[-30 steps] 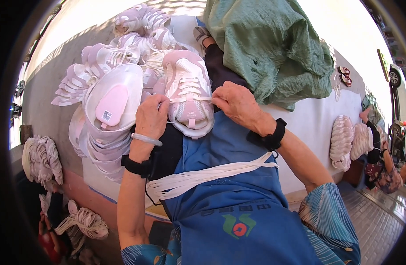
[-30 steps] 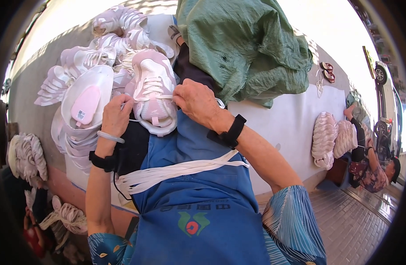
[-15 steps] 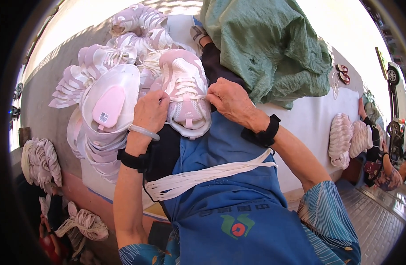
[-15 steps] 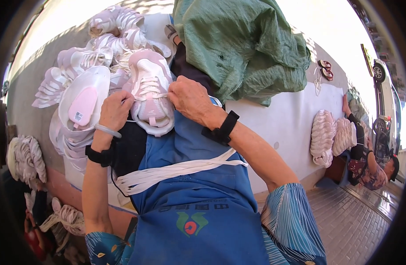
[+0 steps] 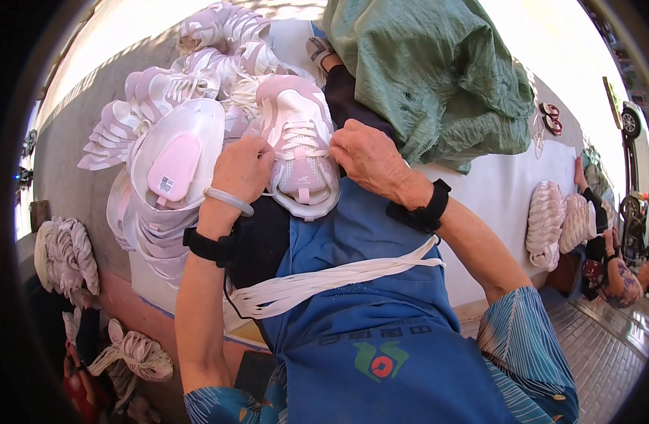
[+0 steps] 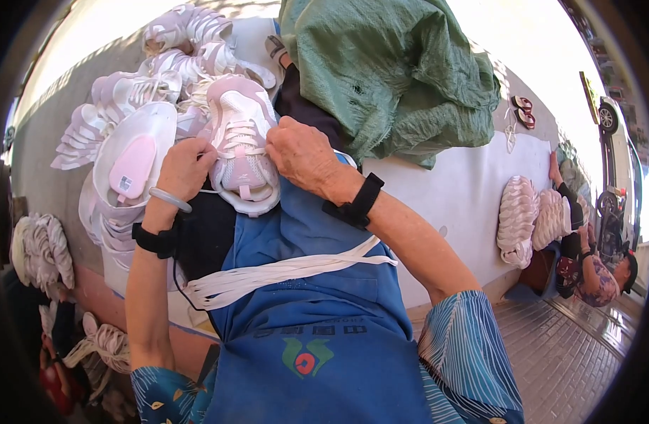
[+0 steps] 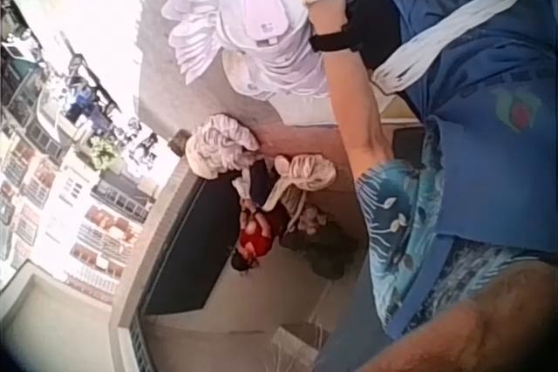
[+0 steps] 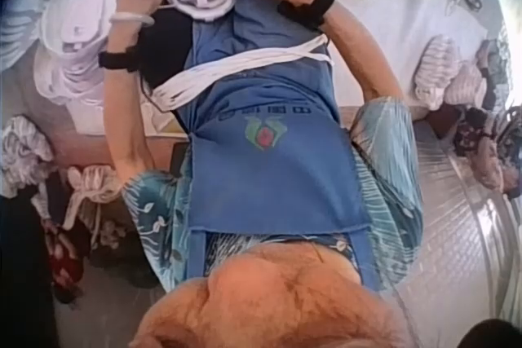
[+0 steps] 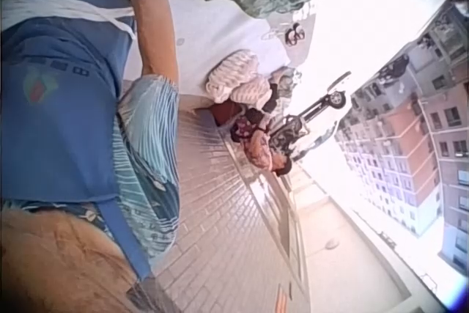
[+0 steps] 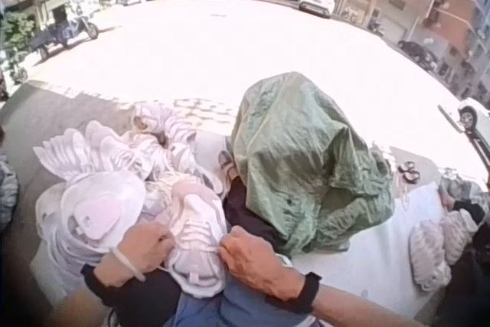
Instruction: Thread laces through the eyelets of several pairs of pink and white sneakers.
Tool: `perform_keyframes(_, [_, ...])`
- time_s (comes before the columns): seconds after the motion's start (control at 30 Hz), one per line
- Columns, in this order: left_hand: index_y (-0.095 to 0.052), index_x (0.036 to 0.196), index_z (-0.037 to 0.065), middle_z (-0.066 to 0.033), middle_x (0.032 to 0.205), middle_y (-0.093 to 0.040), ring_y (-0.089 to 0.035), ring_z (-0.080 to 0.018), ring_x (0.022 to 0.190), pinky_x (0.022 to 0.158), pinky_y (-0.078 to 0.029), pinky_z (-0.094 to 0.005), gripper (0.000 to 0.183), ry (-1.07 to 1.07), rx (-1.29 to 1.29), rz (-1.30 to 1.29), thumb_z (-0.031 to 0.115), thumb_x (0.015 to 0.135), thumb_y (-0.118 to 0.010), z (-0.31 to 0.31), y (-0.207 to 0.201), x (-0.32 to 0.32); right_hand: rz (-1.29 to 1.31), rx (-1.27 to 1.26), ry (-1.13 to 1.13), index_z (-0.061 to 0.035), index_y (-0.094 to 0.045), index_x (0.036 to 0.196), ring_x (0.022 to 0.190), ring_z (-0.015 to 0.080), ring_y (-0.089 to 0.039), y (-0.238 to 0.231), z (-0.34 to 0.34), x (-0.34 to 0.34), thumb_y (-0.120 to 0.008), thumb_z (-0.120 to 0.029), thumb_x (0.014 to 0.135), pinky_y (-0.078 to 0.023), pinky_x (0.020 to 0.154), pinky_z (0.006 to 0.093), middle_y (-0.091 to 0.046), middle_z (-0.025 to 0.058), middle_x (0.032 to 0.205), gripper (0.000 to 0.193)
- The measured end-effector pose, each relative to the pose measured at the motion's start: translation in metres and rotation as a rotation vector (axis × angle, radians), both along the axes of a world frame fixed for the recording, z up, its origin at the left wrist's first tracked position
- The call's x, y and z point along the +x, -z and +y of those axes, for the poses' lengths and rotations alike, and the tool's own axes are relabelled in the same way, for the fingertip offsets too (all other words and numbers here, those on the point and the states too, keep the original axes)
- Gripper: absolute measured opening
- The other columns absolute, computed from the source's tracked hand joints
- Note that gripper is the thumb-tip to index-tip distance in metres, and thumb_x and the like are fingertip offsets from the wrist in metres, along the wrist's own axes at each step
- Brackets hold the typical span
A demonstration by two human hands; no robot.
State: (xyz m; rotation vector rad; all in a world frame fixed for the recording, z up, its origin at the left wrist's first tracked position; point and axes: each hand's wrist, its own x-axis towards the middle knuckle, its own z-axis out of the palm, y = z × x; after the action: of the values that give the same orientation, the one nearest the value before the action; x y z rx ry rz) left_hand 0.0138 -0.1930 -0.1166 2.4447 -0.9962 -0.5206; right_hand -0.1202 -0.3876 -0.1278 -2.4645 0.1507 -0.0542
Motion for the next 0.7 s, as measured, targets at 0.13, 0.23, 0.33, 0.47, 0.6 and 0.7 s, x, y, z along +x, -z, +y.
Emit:
perform_keyframes(0.13, [-0.064, 0.080, -0.001, -0.0189, 0.080, -0.062, -0.060, -0.0367, 0.077, 0.071, -0.047, -0.0420, 0.020, 0.059, -0.038, -0.179, 0.018, 0.083, -0.059, -0.001, 0.002, -0.009, -0.022, 0.043, 0.001, -0.0019, -0.064, 0.086, 0.078, 0.0342, -0.057, 0.005, -0.002, 0.000, -0.056, -0.016, 0.087, -0.047, 0.072, 0.0407, -0.055, 0.0148, 0.083, 0.015])
perform_keyframes(0.23, [-0.065, 0.083, 0.001, -0.0181, 0.082, -0.063, -0.060, -0.0359, 0.077, 0.071, -0.047, -0.0415, 0.017, 0.011, -0.087, -0.119, 0.017, 0.083, -0.062, 0.004, 0.003, -0.009, -0.008, 0.031, 0.007, -0.0021, -0.063, 0.086, 0.078, 0.0342, -0.057, 0.004, 0.003, -0.001, -0.057, -0.015, 0.087, -0.047, 0.072, 0.0404, -0.054, 0.0146, 0.083, 0.015])
perform_keyframes(0.33, [-0.063, 0.093, 0.002, -0.0167, 0.085, -0.063, -0.060, -0.0344, 0.081, 0.074, -0.046, -0.0410, 0.019, -0.127, -0.109, -0.038, 0.016, 0.081, -0.065, 0.010, 0.000, -0.017, 0.011, -0.008, 0.015, -0.0022, -0.062, 0.086, 0.078, 0.0344, -0.057, 0.002, 0.006, -0.007, -0.058, -0.015, 0.087, -0.047, 0.072, 0.0405, -0.054, 0.0144, 0.083, 0.014])
perform_keyframes(0.47, [-0.058, 0.110, 0.004, -0.0140, 0.100, -0.061, -0.056, -0.0321, 0.097, 0.086, -0.042, -0.0410, 0.038, 0.022, -0.188, -0.493, 0.017, 0.076, -0.071, 0.008, -0.019, -0.033, -0.040, 0.011, 0.027, -0.0025, -0.062, 0.085, 0.078, 0.0347, -0.057, 0.003, 0.005, -0.008, -0.059, -0.015, 0.087, -0.047, 0.071, 0.0414, -0.053, 0.0145, 0.083, 0.013])
perform_keyframes(0.6, [-0.060, 0.109, 0.003, -0.0119, 0.109, -0.059, -0.053, -0.0311, 0.104, 0.091, -0.038, -0.0434, 0.042, 0.073, -0.062, -0.499, 0.018, 0.073, -0.073, 0.009, -0.011, -0.052, -0.001, -0.010, 0.019, -0.0018, -0.062, 0.084, 0.077, 0.0352, -0.057, 0.006, 0.005, -0.005, -0.058, -0.015, 0.087, -0.047, 0.071, 0.0422, -0.054, 0.0154, 0.082, 0.014])
perform_keyframes(0.7, [-0.060, 0.110, 0.003, -0.0119, 0.109, -0.059, -0.053, -0.0311, 0.103, 0.090, -0.038, -0.0434, 0.042, 0.037, -0.039, -0.492, 0.018, 0.073, -0.073, 0.010, -0.009, -0.053, 0.003, -0.004, -0.021, -0.0007, -0.061, 0.082, 0.078, 0.0356, -0.057, 0.006, 0.001, 0.001, -0.057, -0.015, 0.087, -0.047, 0.072, 0.0428, -0.055, 0.0165, 0.082, 0.016])
